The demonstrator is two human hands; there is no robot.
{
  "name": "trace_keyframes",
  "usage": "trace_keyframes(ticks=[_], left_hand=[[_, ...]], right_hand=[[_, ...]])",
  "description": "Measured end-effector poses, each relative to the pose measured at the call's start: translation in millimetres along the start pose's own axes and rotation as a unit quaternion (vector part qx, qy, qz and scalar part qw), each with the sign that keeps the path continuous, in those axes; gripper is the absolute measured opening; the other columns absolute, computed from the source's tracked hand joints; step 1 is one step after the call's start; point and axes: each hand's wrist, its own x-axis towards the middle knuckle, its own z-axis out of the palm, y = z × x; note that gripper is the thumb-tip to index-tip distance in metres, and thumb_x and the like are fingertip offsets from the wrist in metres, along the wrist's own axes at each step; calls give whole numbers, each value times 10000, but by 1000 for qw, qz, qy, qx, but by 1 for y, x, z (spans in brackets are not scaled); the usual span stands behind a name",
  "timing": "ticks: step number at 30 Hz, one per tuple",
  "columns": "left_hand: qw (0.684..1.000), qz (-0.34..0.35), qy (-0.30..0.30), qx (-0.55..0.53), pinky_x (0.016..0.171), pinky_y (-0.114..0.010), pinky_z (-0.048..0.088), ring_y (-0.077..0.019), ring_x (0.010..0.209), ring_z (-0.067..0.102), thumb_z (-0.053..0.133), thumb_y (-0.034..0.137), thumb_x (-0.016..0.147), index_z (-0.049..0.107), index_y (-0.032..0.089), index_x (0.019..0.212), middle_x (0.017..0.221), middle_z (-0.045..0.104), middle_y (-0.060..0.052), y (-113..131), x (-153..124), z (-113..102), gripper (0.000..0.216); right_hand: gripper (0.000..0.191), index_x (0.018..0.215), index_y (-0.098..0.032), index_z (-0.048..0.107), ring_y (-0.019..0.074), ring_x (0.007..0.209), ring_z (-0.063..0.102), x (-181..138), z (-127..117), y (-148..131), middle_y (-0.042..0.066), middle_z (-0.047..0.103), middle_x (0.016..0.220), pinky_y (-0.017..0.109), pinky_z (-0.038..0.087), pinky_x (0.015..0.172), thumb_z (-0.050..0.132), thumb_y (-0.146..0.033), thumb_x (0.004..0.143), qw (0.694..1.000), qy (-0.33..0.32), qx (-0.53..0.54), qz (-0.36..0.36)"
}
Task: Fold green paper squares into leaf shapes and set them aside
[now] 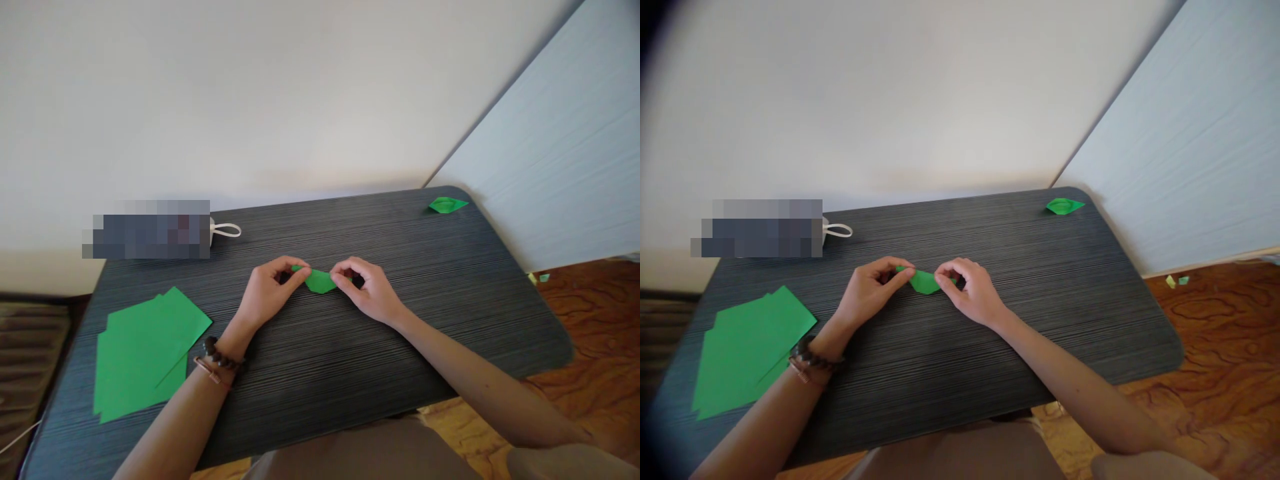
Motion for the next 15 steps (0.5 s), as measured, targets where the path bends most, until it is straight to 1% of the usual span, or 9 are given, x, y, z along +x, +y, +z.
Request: trace_keyframes(ticks=[2,4,6,7,8,10,12,15], left_hand=[[998,-10,8,-62,567,-224,416,-125,621,565,595,386,804,639,162,873,718,646,-9,0,9,3,238],[994,-18,25,-109,567,-219,426,-119,601,564,582,374,817,603,152,870,664,615,2,1,14,4,229],[992,-33,35,-113,553,-212,420,-116,573,563,570,365,830,586,156,899,599,595,18,2,14,2,221],[993,-42,39,-106,538,-208,413,-113,551,558,562,361,838,580,160,928,571,590,25,2,11,0,221],[993,-43,37,-100,526,-207,409,-111,538,555,557,355,843,577,161,940,564,592,26,2,8,-3,218],[995,-37,12,-96,523,-202,410,-108,556,563,566,343,840,575,162,941,605,613,16,1,1,-6,208],[995,-34,-2,-90,521,-197,412,-104,572,569,549,337,853,577,164,931,639,626,7,0,-5,-8,192],[995,-50,-28,-85,525,-198,428,-109,596,586,539,321,863,570,171,976,680,652,-2,-1,-11,-9,190]], right_hand=[[122,835,-190,611,123,674,540,9,3,2,0,617,741,252,403,639,528,-276,863,1000,-2,-3,-2],[128,844,-185,607,117,666,535,17,4,3,1,613,749,241,397,619,533,-288,859,1000,10,7,-7],[148,894,-180,607,114,664,531,22,1,4,4,618,770,238,401,623,562,-312,842,1000,6,22,-15],[154,896,-180,609,110,649,520,23,0,5,3,618,766,238,400,623,566,-318,840,1000,-8,25,-15],[152,871,-180,615,107,628,511,23,-3,5,-3,610,731,235,397,611,562,-319,843,999,-22,28,-17],[153,836,-178,628,100,598,498,21,-6,6,-9,592,690,229,386,587,556,-312,849,999,-40,34,-13],[157,850,-185,642,89,549,471,19,-8,7,-19,577,654,221,364,540,558,-317,849,998,-39,50,0],[155,881,-198,657,79,488,418,17,-8,6,-42,521,571,215,335,490,570,-320,843,996,-29,85,16]])
